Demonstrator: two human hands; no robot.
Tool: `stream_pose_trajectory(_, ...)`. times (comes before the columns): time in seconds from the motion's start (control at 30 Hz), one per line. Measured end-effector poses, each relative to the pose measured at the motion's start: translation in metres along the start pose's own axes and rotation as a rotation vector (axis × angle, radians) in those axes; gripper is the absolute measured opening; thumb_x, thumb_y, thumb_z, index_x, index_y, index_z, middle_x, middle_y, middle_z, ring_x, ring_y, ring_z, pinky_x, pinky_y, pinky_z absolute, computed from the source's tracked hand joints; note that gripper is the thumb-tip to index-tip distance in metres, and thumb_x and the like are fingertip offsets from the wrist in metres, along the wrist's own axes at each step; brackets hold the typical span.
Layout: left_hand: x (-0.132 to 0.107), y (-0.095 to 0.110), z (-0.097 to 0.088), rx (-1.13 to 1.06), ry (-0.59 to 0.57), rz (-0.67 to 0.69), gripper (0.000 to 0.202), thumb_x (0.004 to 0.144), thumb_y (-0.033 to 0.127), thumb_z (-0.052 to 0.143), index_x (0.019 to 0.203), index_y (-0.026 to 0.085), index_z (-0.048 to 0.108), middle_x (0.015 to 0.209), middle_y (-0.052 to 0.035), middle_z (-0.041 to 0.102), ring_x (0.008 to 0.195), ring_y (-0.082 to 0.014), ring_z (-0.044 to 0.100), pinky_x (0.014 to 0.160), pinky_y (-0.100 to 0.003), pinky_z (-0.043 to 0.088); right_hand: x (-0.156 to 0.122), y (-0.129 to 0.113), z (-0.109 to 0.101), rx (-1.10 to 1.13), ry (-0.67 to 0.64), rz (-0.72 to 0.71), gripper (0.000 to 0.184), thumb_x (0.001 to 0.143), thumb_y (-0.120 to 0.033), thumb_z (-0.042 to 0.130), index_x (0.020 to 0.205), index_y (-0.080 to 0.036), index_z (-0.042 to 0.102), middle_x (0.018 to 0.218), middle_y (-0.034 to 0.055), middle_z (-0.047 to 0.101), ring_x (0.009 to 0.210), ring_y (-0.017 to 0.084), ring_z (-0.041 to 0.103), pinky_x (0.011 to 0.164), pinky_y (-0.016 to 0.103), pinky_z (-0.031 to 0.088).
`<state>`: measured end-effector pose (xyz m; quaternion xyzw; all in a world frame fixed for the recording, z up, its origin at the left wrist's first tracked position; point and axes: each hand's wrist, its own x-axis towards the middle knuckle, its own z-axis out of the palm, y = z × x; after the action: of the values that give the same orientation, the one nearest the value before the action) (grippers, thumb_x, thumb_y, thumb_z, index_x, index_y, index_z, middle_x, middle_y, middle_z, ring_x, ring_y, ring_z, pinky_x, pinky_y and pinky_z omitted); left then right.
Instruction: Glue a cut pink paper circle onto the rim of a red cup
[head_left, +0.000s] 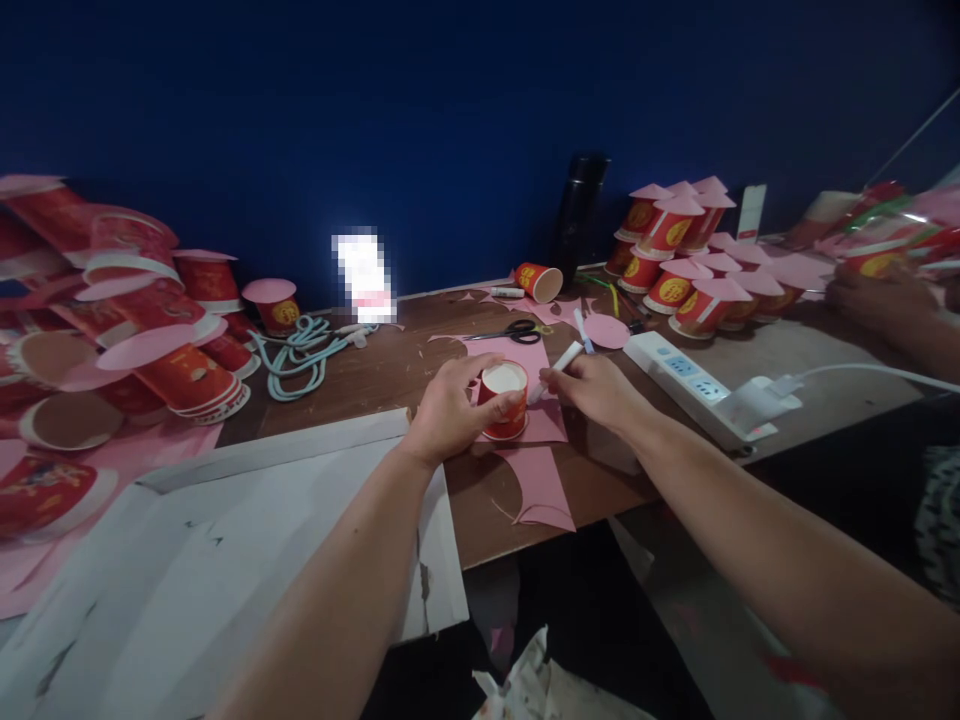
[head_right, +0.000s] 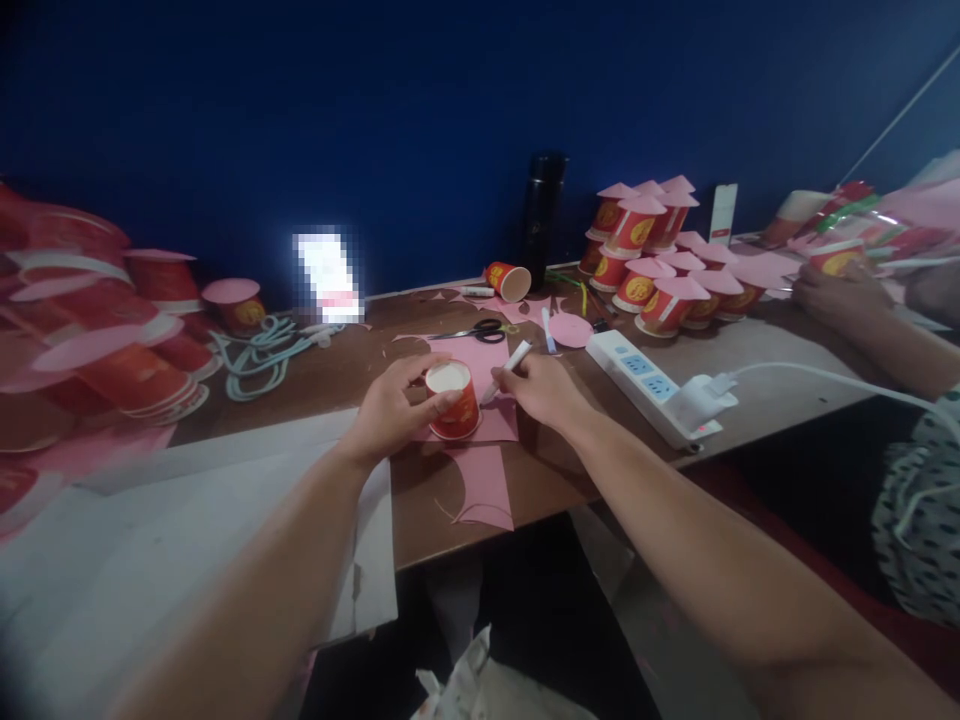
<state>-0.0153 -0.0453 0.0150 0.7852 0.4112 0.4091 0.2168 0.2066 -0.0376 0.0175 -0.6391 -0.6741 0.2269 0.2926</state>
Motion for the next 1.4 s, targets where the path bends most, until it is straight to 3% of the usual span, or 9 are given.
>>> stream_pose_trajectory(0.53,0.000,-0.001,0.001,0.000,0.008,-0.005,0.044,0.077,0.042,0.067,0.116,0.023,0.062,0.118,-0.0071,0.066,0.108,-0.0224,0.058,0.094,-0.037,0.045,-0.019,-0.001,0.002,-0.032,-0.047,-0.097,0.033,0.083,-0.046,0.054,0.069,-0.018,0.066,0.066,0.0020,0.068,0.064,0.017,0.061,0.057,0.026,0.039)
stream_pose_trajectory(1.1,0.000,-0.001,0.000,0.017,0.002,0.014,0.042,0.077,0.042,0.066,0.115,0.023,0.062,0.116,-0.0070,0.066,0.106,-0.0225,0.058,0.094,-0.040,0.045,0.010,-0.005,0.004,-0.106,-0.069,-0.034,0.041,0.081,-0.053,0.052,0.060,-0.018,0.057,0.057,-0.0011,0.053,0.055,0.012,0.047,0.053,0.025,0.030)
stream_pose_trajectory(1.4,0.002,-0.001,-0.001,0.066,0.028,0.086,0.040,0.078,0.044,0.065,0.112,0.023,0.063,0.112,-0.0051,0.066,0.105,-0.0210,0.057,0.094,-0.038,0.043,0.038,-0.005,0.019,-0.152,-0.145,-0.052,0.041,0.078,-0.049,0.053,0.052,-0.018,0.048,0.050,-0.0022,0.044,0.053,0.011,0.043,0.051,0.025,0.027)
